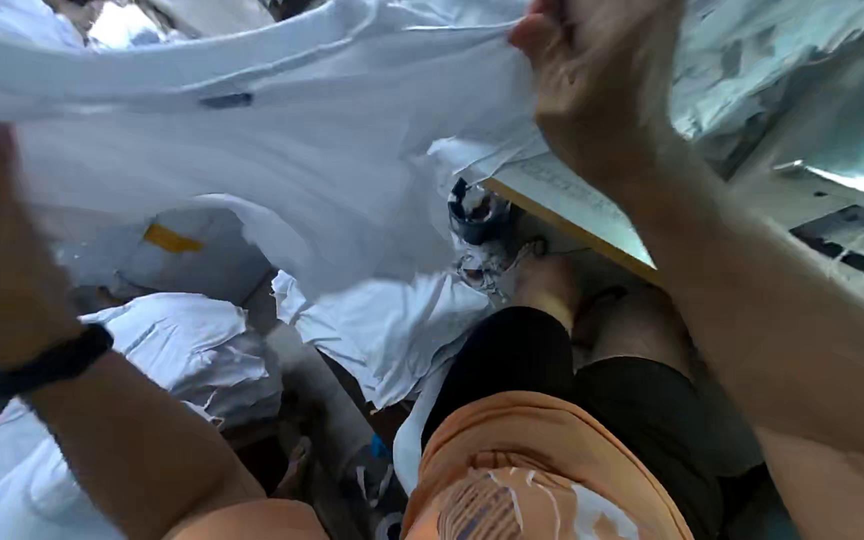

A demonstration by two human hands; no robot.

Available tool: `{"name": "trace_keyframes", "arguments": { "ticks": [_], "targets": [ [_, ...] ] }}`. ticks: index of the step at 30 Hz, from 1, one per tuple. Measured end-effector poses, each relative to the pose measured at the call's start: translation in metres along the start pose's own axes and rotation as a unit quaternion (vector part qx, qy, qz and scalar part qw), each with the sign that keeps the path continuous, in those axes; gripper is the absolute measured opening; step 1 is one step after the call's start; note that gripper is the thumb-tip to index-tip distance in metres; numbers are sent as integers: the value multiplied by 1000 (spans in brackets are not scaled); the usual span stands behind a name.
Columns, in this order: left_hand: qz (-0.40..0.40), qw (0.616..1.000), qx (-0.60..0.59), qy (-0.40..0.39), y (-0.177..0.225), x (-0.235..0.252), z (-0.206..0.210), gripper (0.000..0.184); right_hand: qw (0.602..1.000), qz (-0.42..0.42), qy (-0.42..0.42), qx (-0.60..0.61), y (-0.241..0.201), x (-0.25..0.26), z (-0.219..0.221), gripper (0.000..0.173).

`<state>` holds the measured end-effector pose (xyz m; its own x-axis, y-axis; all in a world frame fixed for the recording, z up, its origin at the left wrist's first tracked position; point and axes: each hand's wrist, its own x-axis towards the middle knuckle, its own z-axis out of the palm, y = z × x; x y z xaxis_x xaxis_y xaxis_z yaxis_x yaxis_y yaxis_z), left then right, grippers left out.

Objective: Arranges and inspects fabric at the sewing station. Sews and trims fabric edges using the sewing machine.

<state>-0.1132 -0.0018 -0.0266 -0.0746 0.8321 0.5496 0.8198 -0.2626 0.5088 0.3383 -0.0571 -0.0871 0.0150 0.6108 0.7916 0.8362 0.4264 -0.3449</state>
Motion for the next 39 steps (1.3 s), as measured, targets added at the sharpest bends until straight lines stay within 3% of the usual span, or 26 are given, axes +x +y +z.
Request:
{"name": "trace_keyframes", "arguments": {
  "ticks": [3, 5, 7, 9, 10, 12, 15, 16, 17, 19, 22, 25, 28, 30, 33, 36, 39],
  "targets": [
    [33, 990, -140, -13, -37, -48, -26, 26, 999, -32, -1, 43, -5, -21, 44, 25],
    [68, 968, -211, -121, -50, -79, -16, 13, 996, -19, -47, 68, -3, -49, 74, 22],
    [-5, 940, -228, -254, -76, -118, 10, 23, 991, 9, -110, 80, 2, -89, 105, 21],
    [-139, 904, -185, -360, -103, -168, 50, 29, 980, 47, -175, 88, 11, -139, 131, 19],
    [-174, 873, -153, -428, -116, -193, 73, 23, 972, 69, -206, 85, 17, -166, 142, 19],
    [-166, 788, -81, -587, -131, -239, 121, 7, 944, 126, -295, 72, 32, -220, 155, 19],
    [-152, 599, 51, -784, -103, -275, 185, 32, 828, 253, -500, 24, 43, -270, 146, 26],
    [-140, 557, 88, -814, -87, -273, 201, 39, 792, 280, -543, 6, 44, -274, 139, 29],
    [-127, 552, 118, -815, -71, -265, 212, 40, 766, 292, -573, -10, 45, -271, 130, 34],
    [-98, 609, 137, -775, -48, -239, 229, 34, 769, 283, -573, -16, 46, -261, 109, 39],
    [3, 751, 27, -659, -5, -192, 248, 24, 855, 257, -451, 4, 48, -243, 71, 27],
    [145, 832, -112, -524, 69, -145, 264, 25, 897, 285, -336, -26, 56, -217, 27, 29],
    [294, 846, -210, -392, 155, -111, 278, 21, 911, 337, -218, -95, 81, -205, -17, 21],
    [353, 838, -247, -334, 206, -95, 283, 19, 896, 386, -181, -124, 97, -213, -39, 20],
    [399, 827, -278, -280, 272, -80, 293, 17, 927, 296, -62, -224, 115, -248, -35, 12],
    [437, 835, -254, -219, 330, -73, 306, 21, 928, 265, -38, -261, 117, -253, -26, 13],
    [466, 859, -164, -136, 375, -61, 334, 38, 926, 264, -28, -269, 117, -253, -24, 12]
  ]
}}
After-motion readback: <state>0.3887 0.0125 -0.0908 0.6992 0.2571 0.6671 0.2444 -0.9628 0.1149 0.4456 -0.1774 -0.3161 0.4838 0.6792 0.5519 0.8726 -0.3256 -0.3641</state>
